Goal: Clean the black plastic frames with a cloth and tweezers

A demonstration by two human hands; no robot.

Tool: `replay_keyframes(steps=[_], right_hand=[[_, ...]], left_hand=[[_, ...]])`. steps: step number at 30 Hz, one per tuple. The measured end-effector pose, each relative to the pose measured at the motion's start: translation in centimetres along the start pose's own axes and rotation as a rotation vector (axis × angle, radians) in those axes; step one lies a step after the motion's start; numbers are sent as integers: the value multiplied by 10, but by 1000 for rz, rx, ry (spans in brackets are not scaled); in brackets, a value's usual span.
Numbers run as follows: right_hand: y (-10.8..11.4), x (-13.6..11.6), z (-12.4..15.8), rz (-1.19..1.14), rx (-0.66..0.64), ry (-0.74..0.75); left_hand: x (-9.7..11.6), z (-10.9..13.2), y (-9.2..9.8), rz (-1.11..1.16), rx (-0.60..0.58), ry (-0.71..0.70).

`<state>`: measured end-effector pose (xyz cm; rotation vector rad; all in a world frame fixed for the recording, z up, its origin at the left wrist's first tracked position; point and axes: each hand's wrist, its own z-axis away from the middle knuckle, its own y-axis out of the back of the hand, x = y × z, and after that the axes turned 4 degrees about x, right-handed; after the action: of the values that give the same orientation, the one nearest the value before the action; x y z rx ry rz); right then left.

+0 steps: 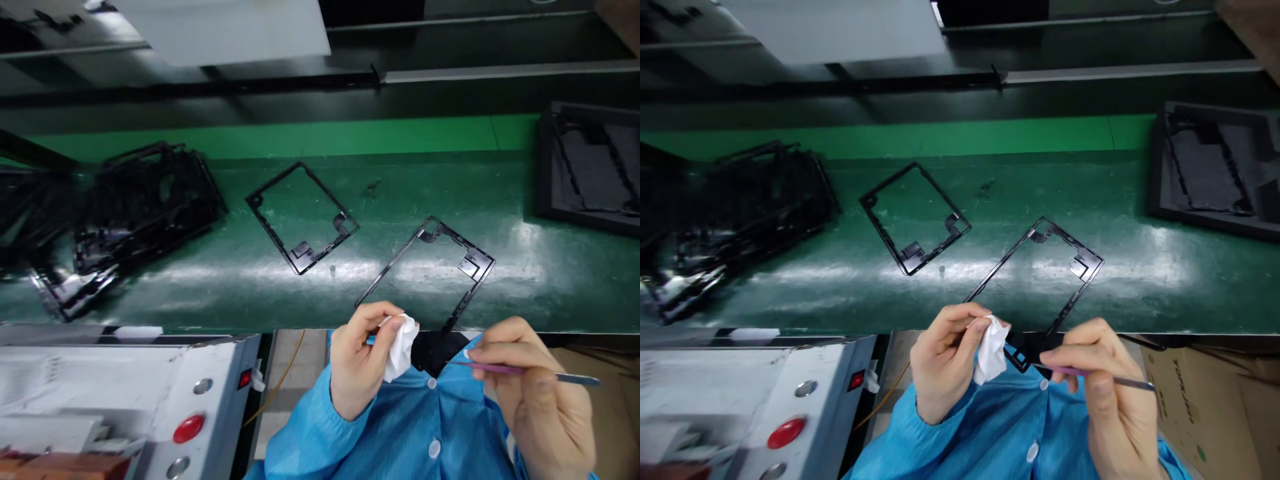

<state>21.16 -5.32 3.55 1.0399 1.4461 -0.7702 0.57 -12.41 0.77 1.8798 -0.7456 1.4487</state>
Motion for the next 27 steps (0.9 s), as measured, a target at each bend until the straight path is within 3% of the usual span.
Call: replay_keyframes(steps=[4,6,9,15,20,24,27], right_hand=[[-23,4,-4,-185,-33,9],[-30,7,-5,-149,-14,27],[-33,12,-6,-98,22,89],[-35,11,-8,-7,17,202],[-43,15,-7,13,61,128],[-53,29,-8,-164,94,-16],[-60,39,-11,-282,71,-42]], left_hand=[[4,-9,4,-162,5,-290],[8,-13,7,-200,4,-339],[13,-18,12,-141,-72,-248],[21,-23,17,71,-142,168],[22,-20,21,191,-168,407],[21,-19,28,235,-232,474],[26,-18,30,142,-298,360]])
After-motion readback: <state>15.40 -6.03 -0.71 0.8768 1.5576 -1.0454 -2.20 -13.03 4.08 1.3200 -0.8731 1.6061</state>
